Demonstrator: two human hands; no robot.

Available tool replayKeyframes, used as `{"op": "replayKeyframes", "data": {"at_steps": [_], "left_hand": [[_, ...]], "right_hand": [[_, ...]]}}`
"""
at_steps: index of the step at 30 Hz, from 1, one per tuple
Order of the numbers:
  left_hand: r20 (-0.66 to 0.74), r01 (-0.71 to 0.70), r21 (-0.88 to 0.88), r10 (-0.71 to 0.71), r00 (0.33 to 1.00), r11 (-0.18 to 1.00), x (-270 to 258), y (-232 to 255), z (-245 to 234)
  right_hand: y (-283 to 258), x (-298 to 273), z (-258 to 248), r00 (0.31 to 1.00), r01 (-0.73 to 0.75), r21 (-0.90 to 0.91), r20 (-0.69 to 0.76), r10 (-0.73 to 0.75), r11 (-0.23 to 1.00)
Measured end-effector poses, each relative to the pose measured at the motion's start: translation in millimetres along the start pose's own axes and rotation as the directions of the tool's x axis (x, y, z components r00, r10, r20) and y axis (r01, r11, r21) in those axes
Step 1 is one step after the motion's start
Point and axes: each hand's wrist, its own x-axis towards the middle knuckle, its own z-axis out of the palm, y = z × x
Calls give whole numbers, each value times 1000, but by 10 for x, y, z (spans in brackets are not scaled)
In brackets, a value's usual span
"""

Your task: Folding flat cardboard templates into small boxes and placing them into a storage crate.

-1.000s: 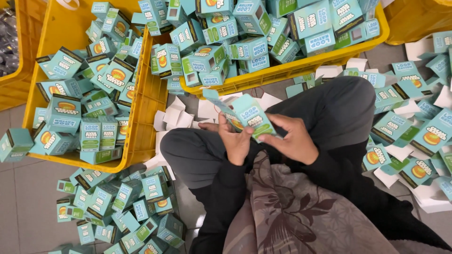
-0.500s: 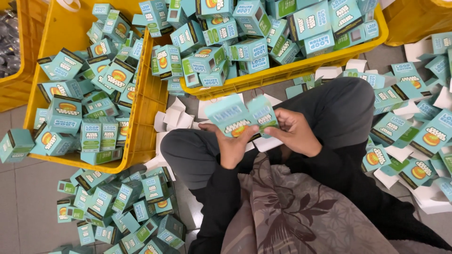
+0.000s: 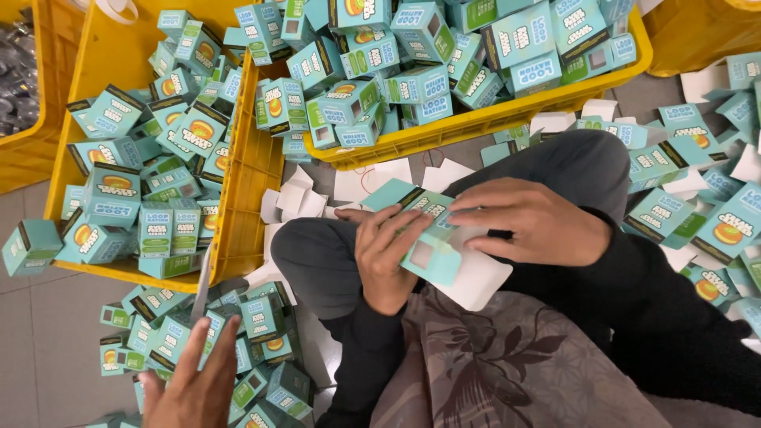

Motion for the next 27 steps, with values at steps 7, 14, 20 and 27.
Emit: {"op": "replayKeyframes", "data": {"at_steps": [7, 14, 20, 27], "left_hand": [[22, -41, -102, 43, 999, 994, -2, 85, -28], [47, 159, -529, -158, 986, 834, -258, -239, 156], [-13, 141, -654, -197, 980, 744, -311, -205, 135], [-99, -106, -496, 65, 993, 862, -133, -48, -77]], "right_hand": [[19, 92, -39, 995, -65, -31, 74, 67, 997], [116, 52, -86, 956, -291, 399, 141, 256, 870], [21, -112, 253, 981, -100, 391, -114, 155, 915], [3, -224, 494, 952, 90, 82, -299, -62, 993]]}}
